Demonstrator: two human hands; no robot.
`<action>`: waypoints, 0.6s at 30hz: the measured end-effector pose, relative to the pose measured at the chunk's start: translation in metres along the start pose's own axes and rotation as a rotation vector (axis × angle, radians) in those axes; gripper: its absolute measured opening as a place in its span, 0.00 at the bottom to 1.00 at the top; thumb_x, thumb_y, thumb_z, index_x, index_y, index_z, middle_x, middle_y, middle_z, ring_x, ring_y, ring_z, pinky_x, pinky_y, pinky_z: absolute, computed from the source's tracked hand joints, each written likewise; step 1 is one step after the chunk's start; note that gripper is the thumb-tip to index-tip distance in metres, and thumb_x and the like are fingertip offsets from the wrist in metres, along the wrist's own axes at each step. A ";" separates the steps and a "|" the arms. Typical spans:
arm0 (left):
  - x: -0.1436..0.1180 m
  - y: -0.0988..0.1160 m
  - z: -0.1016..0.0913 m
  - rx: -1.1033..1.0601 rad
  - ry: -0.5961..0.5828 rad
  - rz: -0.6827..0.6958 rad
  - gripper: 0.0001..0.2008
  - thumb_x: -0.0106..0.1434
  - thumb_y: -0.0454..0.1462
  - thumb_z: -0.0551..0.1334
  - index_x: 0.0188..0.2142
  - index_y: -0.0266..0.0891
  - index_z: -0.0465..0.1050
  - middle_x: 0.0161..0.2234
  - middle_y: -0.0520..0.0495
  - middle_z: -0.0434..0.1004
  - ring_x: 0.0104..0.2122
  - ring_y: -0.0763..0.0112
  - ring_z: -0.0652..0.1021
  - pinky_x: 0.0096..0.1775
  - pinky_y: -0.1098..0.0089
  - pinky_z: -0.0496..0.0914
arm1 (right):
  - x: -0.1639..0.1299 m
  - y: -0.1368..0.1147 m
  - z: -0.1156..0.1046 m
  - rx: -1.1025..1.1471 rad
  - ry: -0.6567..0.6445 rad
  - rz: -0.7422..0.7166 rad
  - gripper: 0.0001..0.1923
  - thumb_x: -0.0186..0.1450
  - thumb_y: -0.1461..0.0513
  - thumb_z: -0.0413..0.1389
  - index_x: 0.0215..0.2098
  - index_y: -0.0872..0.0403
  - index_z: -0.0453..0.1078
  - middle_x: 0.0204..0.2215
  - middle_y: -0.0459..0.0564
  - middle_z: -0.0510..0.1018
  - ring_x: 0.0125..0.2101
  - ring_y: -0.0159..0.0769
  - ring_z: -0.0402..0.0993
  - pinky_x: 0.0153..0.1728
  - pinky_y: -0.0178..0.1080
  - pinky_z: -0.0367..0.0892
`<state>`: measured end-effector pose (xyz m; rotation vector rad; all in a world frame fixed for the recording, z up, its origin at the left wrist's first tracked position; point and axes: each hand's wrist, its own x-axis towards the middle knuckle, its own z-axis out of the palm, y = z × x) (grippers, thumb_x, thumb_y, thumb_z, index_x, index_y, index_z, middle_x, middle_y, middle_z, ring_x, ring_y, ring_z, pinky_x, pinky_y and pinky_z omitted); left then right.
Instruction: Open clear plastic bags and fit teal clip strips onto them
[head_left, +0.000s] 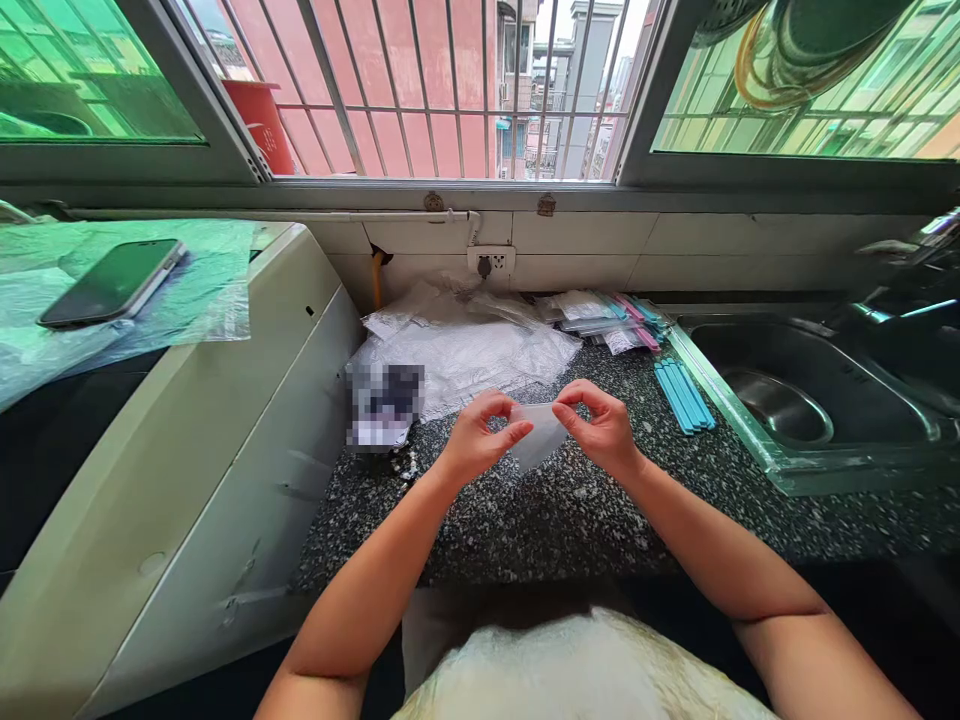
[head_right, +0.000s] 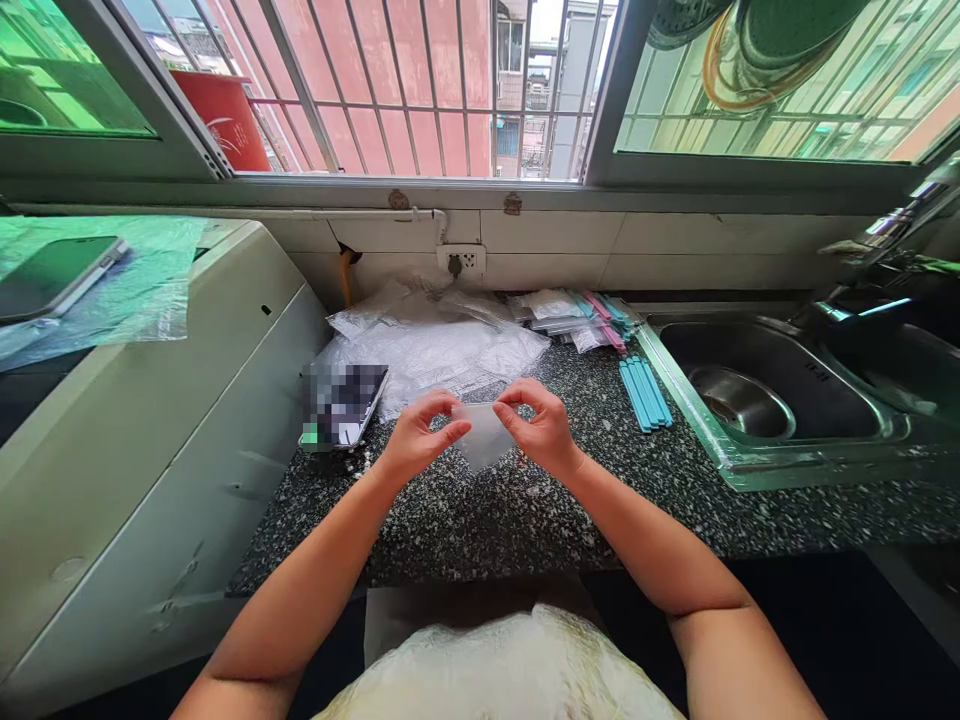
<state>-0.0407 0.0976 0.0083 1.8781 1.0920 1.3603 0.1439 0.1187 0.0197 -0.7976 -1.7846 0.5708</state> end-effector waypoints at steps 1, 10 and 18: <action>0.000 -0.001 0.001 0.011 -0.012 0.006 0.12 0.57 0.43 0.62 0.24 0.37 0.68 0.24 0.51 0.68 0.28 0.72 0.69 0.33 0.70 0.65 | 0.000 0.000 0.000 0.002 0.002 -0.001 0.07 0.60 0.61 0.56 0.25 0.53 0.67 0.23 0.45 0.71 0.28 0.32 0.67 0.31 0.38 0.64; -0.002 -0.003 0.003 0.044 -0.011 0.004 0.10 0.59 0.38 0.60 0.23 0.37 0.68 0.25 0.50 0.69 0.28 0.73 0.69 0.33 0.70 0.64 | 0.000 0.001 0.000 0.019 0.018 0.004 0.07 0.60 0.62 0.56 0.24 0.53 0.67 0.23 0.45 0.71 0.28 0.32 0.67 0.31 0.38 0.64; -0.001 -0.003 0.002 0.071 -0.003 0.013 0.10 0.60 0.38 0.59 0.23 0.37 0.67 0.25 0.50 0.68 0.28 0.73 0.69 0.32 0.71 0.64 | 0.000 0.002 0.000 0.002 0.003 0.014 0.07 0.60 0.61 0.56 0.25 0.53 0.67 0.23 0.45 0.71 0.28 0.32 0.67 0.31 0.38 0.65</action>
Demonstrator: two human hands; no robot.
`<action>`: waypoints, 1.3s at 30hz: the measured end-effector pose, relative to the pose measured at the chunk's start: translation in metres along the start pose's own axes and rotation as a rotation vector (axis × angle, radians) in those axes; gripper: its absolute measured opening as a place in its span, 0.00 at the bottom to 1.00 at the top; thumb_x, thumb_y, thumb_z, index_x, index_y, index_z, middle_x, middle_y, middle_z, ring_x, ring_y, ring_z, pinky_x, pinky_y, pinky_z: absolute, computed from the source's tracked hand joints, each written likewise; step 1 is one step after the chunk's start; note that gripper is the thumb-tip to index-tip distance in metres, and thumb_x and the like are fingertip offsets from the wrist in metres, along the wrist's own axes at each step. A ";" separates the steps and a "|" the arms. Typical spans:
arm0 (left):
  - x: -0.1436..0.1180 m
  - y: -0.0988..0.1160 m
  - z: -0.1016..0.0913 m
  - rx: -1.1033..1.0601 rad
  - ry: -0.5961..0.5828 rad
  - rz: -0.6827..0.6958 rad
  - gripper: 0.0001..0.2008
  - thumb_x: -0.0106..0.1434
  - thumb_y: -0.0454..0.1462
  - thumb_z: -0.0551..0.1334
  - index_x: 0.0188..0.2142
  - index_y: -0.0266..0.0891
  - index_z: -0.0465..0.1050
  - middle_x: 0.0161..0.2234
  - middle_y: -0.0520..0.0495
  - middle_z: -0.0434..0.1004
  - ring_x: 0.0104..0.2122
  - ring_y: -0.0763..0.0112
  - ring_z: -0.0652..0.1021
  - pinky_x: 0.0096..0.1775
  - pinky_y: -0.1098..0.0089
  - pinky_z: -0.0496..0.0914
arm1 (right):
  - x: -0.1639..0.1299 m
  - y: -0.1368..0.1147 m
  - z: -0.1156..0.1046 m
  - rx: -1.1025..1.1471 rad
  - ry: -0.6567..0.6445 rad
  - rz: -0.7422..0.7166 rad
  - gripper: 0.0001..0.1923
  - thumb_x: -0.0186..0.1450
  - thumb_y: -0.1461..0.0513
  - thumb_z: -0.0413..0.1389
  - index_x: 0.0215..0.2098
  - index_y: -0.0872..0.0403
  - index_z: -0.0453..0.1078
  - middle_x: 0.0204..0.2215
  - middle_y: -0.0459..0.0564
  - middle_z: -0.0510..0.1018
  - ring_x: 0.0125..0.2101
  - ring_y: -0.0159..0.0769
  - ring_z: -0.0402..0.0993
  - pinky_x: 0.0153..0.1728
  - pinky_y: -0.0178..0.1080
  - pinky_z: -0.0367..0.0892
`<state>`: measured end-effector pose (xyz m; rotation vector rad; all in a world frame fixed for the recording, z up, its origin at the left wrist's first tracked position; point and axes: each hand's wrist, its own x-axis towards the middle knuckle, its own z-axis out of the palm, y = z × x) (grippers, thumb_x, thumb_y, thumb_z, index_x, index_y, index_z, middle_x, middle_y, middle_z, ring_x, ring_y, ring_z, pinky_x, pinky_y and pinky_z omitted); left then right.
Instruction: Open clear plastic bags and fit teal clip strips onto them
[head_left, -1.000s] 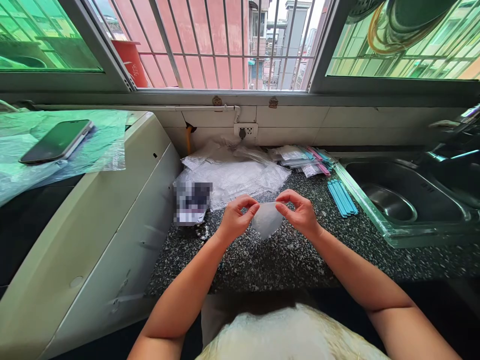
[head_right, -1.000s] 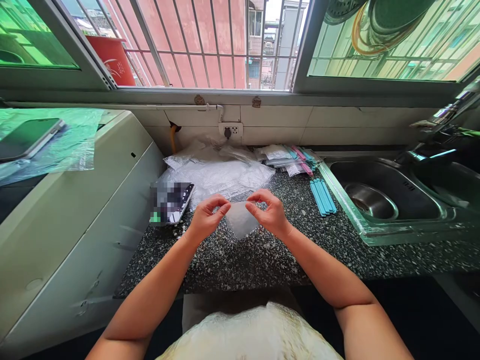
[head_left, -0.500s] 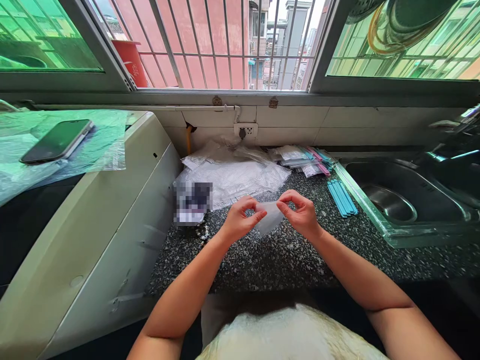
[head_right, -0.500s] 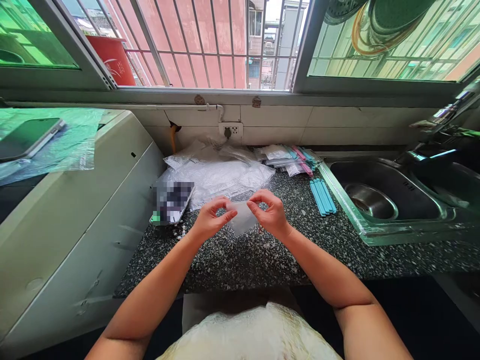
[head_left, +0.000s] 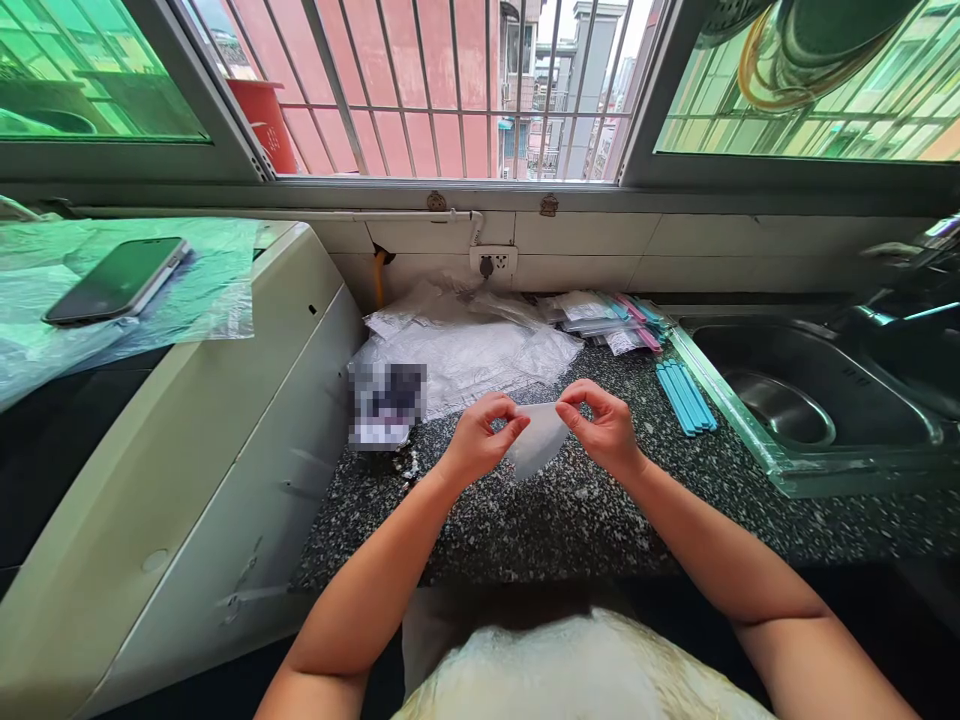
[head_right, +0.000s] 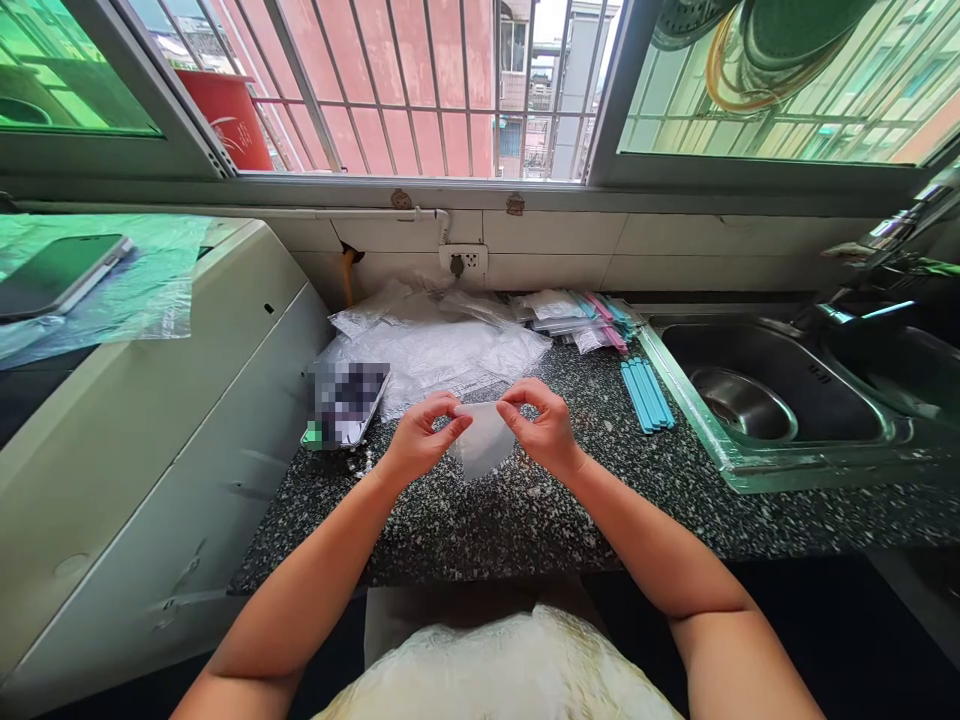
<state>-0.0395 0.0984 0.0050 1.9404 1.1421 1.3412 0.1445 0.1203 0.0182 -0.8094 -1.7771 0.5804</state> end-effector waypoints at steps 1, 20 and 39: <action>0.000 0.000 0.000 0.003 -0.003 0.000 0.10 0.60 0.38 0.59 0.23 0.37 0.67 0.24 0.51 0.68 0.28 0.73 0.68 0.32 0.71 0.64 | 0.000 0.000 0.000 -0.006 -0.012 -0.002 0.07 0.60 0.61 0.55 0.25 0.53 0.67 0.24 0.45 0.71 0.28 0.32 0.67 0.31 0.38 0.65; -0.001 0.002 0.003 -0.004 -0.061 0.000 0.13 0.60 0.40 0.58 0.22 0.38 0.64 0.23 0.52 0.65 0.27 0.73 0.67 0.32 0.71 0.62 | -0.001 -0.003 0.002 -0.058 -0.039 -0.080 0.07 0.60 0.62 0.56 0.24 0.52 0.66 0.23 0.45 0.71 0.28 0.32 0.67 0.30 0.38 0.63; -0.004 -0.002 0.010 0.060 -0.133 0.010 0.10 0.60 0.36 0.59 0.23 0.38 0.69 0.24 0.51 0.67 0.28 0.71 0.68 0.32 0.70 0.63 | 0.004 -0.002 -0.009 -0.035 -0.091 0.023 0.05 0.60 0.59 0.57 0.28 0.52 0.69 0.27 0.46 0.73 0.30 0.33 0.68 0.34 0.39 0.65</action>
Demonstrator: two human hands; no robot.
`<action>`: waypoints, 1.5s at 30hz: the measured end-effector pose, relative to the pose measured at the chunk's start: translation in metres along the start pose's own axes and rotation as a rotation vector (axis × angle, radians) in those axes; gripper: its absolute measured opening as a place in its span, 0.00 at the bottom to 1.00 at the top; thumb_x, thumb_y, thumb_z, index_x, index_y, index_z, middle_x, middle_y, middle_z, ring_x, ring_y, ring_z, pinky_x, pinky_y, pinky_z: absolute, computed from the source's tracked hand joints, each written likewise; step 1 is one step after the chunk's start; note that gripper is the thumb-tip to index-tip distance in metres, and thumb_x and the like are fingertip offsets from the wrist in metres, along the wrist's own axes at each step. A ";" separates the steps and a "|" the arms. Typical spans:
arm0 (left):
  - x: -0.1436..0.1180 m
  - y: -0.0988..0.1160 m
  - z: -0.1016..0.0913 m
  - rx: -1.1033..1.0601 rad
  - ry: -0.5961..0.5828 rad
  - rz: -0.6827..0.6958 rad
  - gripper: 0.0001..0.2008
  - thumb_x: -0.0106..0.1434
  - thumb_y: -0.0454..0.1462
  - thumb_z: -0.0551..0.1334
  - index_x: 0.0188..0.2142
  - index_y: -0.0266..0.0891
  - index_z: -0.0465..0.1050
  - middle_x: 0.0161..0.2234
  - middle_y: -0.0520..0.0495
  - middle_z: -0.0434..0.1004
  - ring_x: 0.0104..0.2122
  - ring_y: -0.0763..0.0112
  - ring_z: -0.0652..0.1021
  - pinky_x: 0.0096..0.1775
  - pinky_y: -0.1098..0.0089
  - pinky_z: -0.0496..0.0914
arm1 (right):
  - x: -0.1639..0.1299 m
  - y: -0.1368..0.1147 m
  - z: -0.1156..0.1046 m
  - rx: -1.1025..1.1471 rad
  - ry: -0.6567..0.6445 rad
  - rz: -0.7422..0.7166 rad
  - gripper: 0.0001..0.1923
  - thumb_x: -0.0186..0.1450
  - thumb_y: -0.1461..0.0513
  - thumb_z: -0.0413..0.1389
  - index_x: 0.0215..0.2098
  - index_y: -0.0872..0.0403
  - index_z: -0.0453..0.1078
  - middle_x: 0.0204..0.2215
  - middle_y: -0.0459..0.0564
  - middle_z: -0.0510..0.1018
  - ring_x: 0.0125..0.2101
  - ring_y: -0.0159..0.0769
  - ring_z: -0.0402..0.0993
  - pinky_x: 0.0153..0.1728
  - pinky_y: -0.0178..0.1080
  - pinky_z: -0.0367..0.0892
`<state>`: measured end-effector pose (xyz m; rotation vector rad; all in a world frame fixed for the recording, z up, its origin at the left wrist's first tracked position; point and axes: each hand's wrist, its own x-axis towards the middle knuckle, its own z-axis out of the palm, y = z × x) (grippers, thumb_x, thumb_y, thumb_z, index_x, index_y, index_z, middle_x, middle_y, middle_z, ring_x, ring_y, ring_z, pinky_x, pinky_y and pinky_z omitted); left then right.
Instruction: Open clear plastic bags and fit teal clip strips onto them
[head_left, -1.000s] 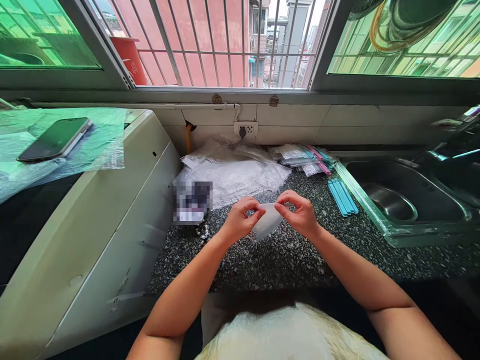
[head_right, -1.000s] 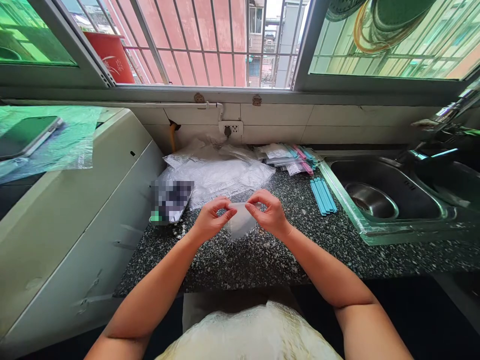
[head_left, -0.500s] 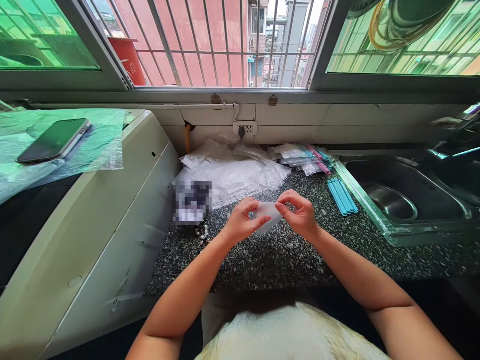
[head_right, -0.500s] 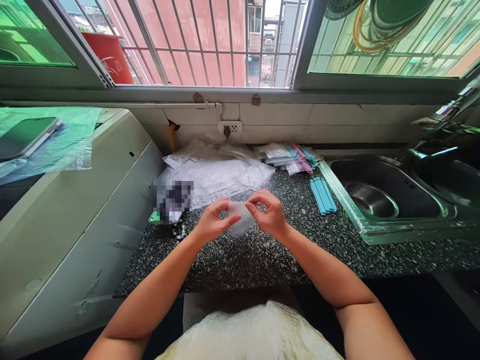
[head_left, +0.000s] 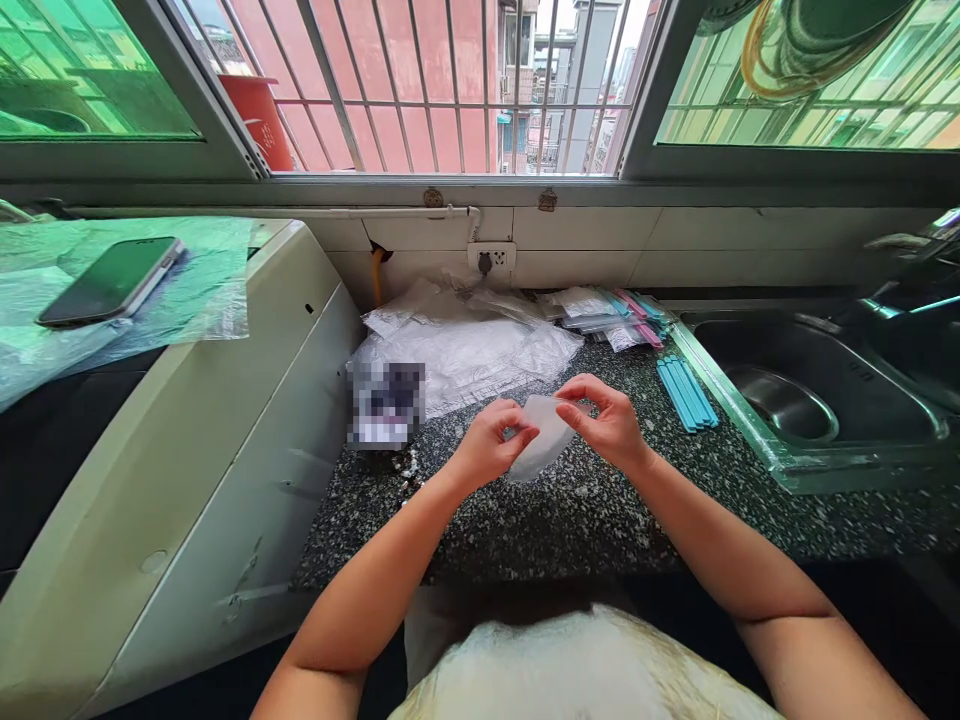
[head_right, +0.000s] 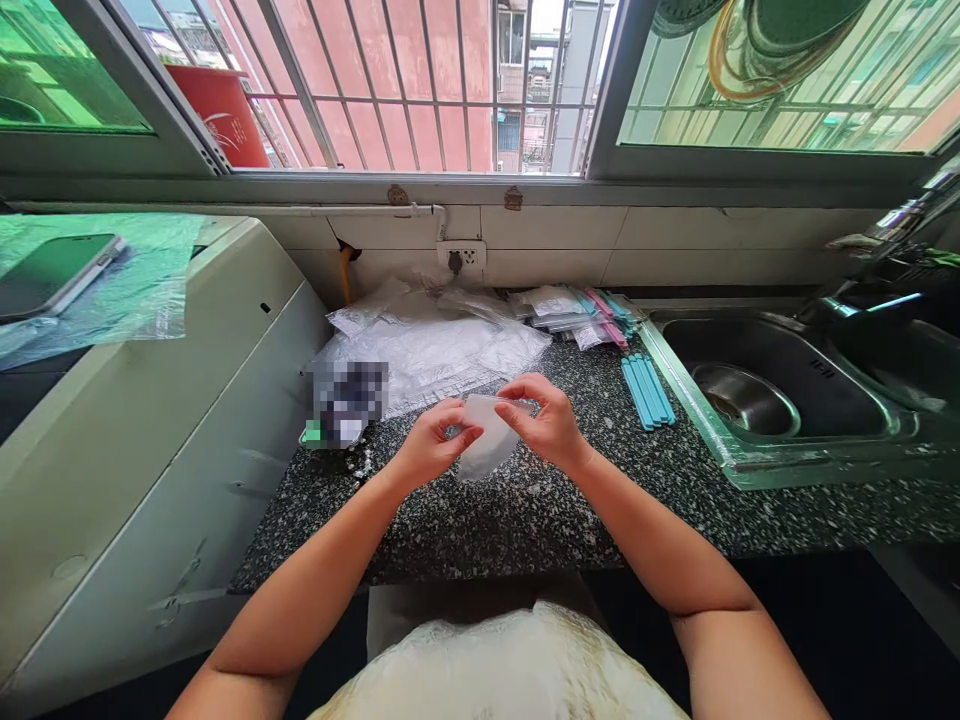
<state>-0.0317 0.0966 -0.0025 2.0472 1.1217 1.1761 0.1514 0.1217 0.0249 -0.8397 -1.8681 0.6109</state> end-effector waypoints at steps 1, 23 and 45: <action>0.000 0.000 0.000 0.001 -0.008 0.006 0.10 0.60 0.36 0.59 0.23 0.38 0.69 0.24 0.51 0.67 0.28 0.71 0.68 0.32 0.70 0.63 | 0.000 0.000 -0.001 -0.006 -0.021 -0.005 0.05 0.59 0.59 0.57 0.28 0.52 0.69 0.27 0.46 0.73 0.31 0.33 0.69 0.34 0.39 0.65; 0.001 -0.005 0.002 0.040 -0.139 -0.015 0.15 0.60 0.38 0.59 0.18 0.39 0.67 0.22 0.51 0.67 0.28 0.70 0.68 0.33 0.68 0.63 | 0.003 0.002 -0.010 0.012 0.099 0.061 0.08 0.59 0.59 0.57 0.24 0.53 0.67 0.24 0.45 0.71 0.27 0.32 0.67 0.31 0.38 0.64; 0.002 -0.008 0.004 0.031 -0.175 -0.050 0.12 0.61 0.37 0.58 0.22 0.39 0.72 0.24 0.48 0.73 0.29 0.68 0.71 0.33 0.68 0.65 | 0.006 0.005 -0.016 0.036 0.183 0.118 0.09 0.59 0.58 0.57 0.24 0.53 0.67 0.23 0.44 0.69 0.26 0.31 0.65 0.30 0.37 0.63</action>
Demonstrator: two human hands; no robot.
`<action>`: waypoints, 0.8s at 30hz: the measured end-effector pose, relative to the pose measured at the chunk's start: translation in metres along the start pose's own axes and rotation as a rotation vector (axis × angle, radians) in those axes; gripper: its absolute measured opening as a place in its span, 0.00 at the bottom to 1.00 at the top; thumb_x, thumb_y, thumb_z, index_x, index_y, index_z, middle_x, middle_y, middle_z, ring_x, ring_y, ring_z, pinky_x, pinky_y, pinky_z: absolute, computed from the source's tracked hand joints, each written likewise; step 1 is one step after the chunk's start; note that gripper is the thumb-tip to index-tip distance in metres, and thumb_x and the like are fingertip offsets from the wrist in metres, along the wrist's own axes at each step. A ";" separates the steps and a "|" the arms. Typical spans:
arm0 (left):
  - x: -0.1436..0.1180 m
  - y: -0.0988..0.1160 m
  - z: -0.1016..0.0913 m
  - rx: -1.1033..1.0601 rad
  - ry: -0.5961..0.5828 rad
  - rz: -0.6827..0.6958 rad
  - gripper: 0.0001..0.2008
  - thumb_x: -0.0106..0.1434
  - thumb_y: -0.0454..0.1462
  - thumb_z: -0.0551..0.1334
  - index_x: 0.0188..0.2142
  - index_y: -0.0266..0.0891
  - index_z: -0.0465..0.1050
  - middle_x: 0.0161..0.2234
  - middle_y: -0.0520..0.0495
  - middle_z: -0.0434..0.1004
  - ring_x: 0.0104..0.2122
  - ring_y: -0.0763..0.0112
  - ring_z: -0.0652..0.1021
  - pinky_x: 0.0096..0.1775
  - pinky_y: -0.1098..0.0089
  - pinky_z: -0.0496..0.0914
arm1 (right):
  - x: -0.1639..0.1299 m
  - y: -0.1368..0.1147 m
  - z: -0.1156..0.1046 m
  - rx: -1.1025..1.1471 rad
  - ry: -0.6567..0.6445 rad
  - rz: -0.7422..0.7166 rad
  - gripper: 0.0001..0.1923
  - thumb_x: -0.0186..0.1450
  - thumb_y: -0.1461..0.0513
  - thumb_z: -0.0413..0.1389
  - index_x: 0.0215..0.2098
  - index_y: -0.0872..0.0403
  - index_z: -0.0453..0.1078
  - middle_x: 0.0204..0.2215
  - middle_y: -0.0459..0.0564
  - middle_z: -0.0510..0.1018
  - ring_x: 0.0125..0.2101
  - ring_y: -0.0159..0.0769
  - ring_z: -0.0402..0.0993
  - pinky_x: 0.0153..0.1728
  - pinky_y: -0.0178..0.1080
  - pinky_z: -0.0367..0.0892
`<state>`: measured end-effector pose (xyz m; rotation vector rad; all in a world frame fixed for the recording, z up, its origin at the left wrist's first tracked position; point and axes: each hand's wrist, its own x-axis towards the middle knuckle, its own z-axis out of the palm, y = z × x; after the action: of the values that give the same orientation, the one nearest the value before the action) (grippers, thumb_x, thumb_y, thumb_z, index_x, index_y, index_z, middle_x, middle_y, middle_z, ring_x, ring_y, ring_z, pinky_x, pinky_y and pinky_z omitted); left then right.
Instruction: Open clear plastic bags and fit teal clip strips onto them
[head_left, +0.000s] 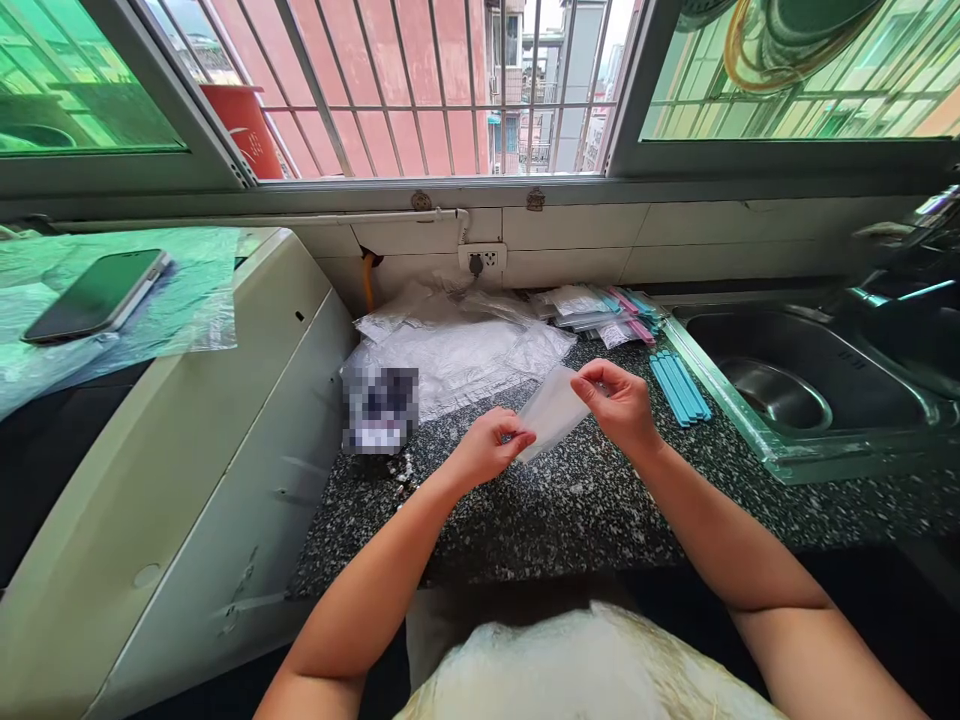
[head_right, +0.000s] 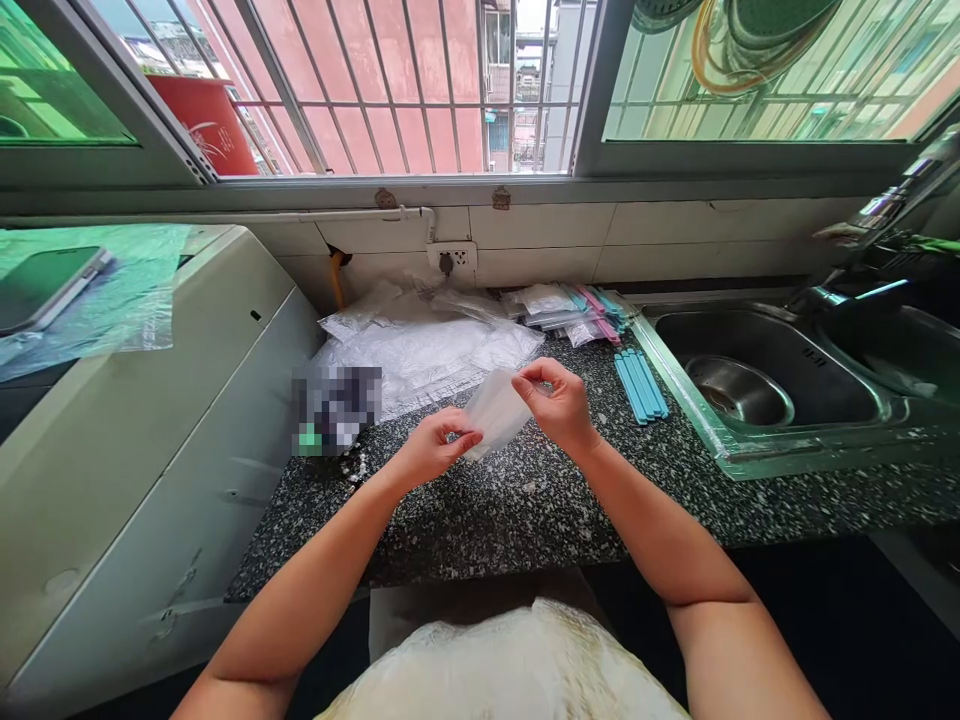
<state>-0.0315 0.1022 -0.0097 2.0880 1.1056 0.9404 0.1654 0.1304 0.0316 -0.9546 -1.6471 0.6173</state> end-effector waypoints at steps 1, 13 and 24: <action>0.000 0.000 0.000 -0.009 -0.001 -0.009 0.12 0.60 0.36 0.58 0.22 0.39 0.73 0.24 0.48 0.73 0.29 0.68 0.72 0.34 0.68 0.65 | 0.000 0.000 0.000 0.001 0.003 0.005 0.09 0.59 0.58 0.57 0.24 0.53 0.67 0.23 0.44 0.69 0.26 0.31 0.65 0.29 0.37 0.62; 0.002 -0.002 0.009 -0.086 0.013 -0.022 0.07 0.55 0.37 0.64 0.24 0.36 0.70 0.25 0.50 0.71 0.29 0.70 0.70 0.32 0.71 0.64 | -0.004 -0.005 0.003 0.035 -0.009 0.006 0.09 0.60 0.58 0.56 0.24 0.53 0.67 0.23 0.44 0.68 0.26 0.30 0.63 0.29 0.36 0.62; 0.001 -0.006 0.009 -0.027 -0.033 -0.034 0.10 0.58 0.36 0.61 0.22 0.36 0.70 0.23 0.50 0.70 0.28 0.70 0.70 0.33 0.71 0.63 | -0.003 -0.003 0.001 0.053 0.011 0.006 0.08 0.59 0.59 0.57 0.24 0.53 0.67 0.23 0.44 0.67 0.26 0.29 0.63 0.30 0.36 0.61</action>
<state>-0.0264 0.1045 -0.0192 2.0496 1.1018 0.8971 0.1640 0.1270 0.0320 -0.9234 -1.6110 0.6556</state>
